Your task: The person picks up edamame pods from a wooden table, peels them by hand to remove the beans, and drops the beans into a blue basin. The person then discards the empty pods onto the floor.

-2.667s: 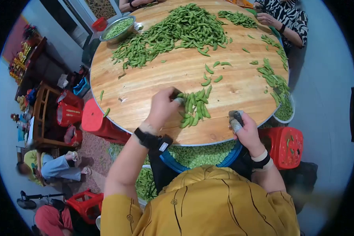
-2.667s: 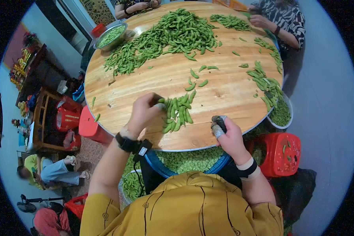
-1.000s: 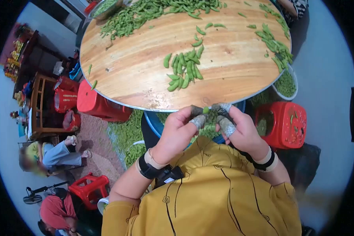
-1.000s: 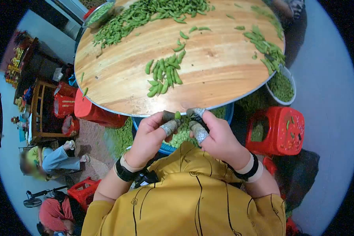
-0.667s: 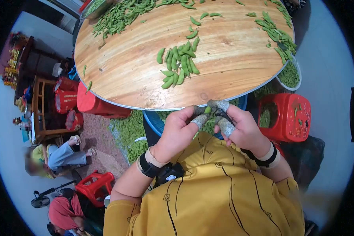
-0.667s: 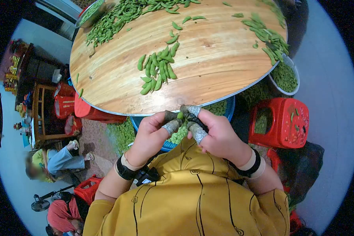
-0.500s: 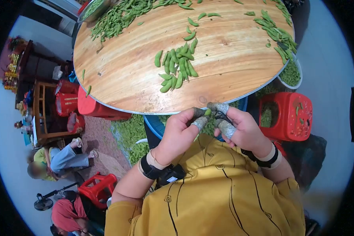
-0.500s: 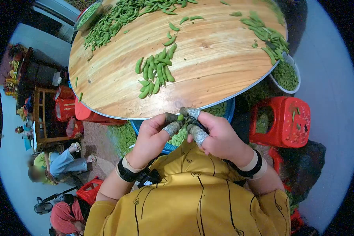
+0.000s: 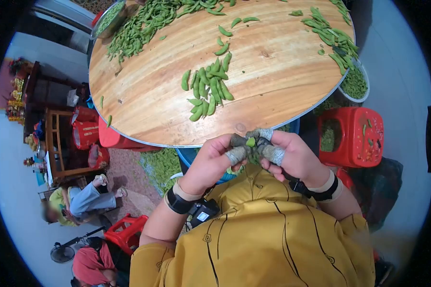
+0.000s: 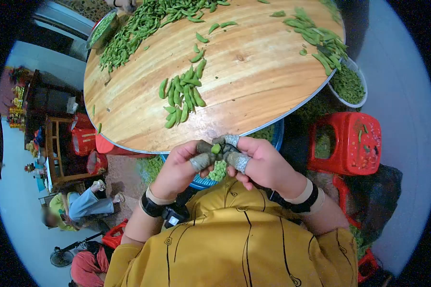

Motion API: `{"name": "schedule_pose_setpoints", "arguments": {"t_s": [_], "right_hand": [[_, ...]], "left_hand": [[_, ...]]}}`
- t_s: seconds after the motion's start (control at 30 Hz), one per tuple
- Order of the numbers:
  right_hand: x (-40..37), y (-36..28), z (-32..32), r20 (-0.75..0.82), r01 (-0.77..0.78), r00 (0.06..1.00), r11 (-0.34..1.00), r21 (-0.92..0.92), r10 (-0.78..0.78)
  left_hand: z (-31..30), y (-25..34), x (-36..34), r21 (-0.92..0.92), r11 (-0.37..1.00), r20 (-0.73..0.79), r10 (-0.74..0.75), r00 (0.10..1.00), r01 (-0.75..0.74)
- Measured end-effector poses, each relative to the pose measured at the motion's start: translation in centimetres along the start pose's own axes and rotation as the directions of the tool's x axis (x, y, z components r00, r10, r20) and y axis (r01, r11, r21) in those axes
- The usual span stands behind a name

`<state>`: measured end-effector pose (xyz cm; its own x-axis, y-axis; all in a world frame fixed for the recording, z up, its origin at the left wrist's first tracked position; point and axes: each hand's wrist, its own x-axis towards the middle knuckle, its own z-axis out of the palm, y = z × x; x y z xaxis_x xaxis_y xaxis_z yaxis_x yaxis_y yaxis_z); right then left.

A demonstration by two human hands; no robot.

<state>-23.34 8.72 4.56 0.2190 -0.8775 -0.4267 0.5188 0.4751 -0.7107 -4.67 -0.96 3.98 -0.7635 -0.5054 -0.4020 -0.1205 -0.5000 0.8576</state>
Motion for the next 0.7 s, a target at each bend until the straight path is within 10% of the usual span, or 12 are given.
{"name": "schedule_pose_setpoints", "arguments": {"t_s": [0.07,0.13,0.17,0.23,0.37,0.5,0.53,0.57,0.7], "right_hand": [[0.0,0.2,0.0,-0.047,0.021,0.998,0.986,-0.165,-0.029],[0.0,0.3,0.5,-0.07,0.015,0.997,0.976,-0.216,-0.03],[0.0,0.2,0.7,-0.091,0.009,0.995,0.963,-0.268,-0.035],[0.1,0.3,1.0,-0.113,0.01,0.993,0.959,-0.283,-0.044],[0.3,0.8,1.1,-0.127,0.033,0.989,0.942,-0.334,-0.08],[0.3,1.9,0.8,-0.121,0.059,0.987,0.939,-0.34,-0.106],[0.3,2.1,0.6,-0.104,0.06,0.99,0.951,-0.305,-0.096],[0.3,2.2,0.5,-0.085,0.061,0.993,0.961,-0.27,-0.087],[0.6,1.7,0.2,-0.099,0.006,0.995,0.965,-0.261,-0.033]], "left_hand": [[-0.2,0.0,0.0,0.359,0.926,-0.022,0.135,0.991,-0.119],[-0.1,0.2,-0.1,0.814,0.534,0.033,0.35,0.936,-0.228],[0.1,0.4,-0.1,0.814,0.534,0.032,0.349,0.936,-0.227],[0.5,0.3,-0.1,0.94,0.046,0.249,0.586,0.771,-0.338],[0.9,-0.1,-0.3,0.958,-0.065,0.259,0.607,0.751,-0.279],[-0.3,-1.2,-0.1,0.908,0.238,0.136,0.612,0.779,-0.346],[-0.6,-0.7,-0.3,0.56,0.803,-0.092,0.303,0.949,-0.202],[-0.7,-0.2,-0.5,-0.009,0.993,-0.084,-0.115,0.99,0.115],[0.0,0.1,-1.0,0.172,0.984,-0.11,-0.019,0.994,0.038]]}}
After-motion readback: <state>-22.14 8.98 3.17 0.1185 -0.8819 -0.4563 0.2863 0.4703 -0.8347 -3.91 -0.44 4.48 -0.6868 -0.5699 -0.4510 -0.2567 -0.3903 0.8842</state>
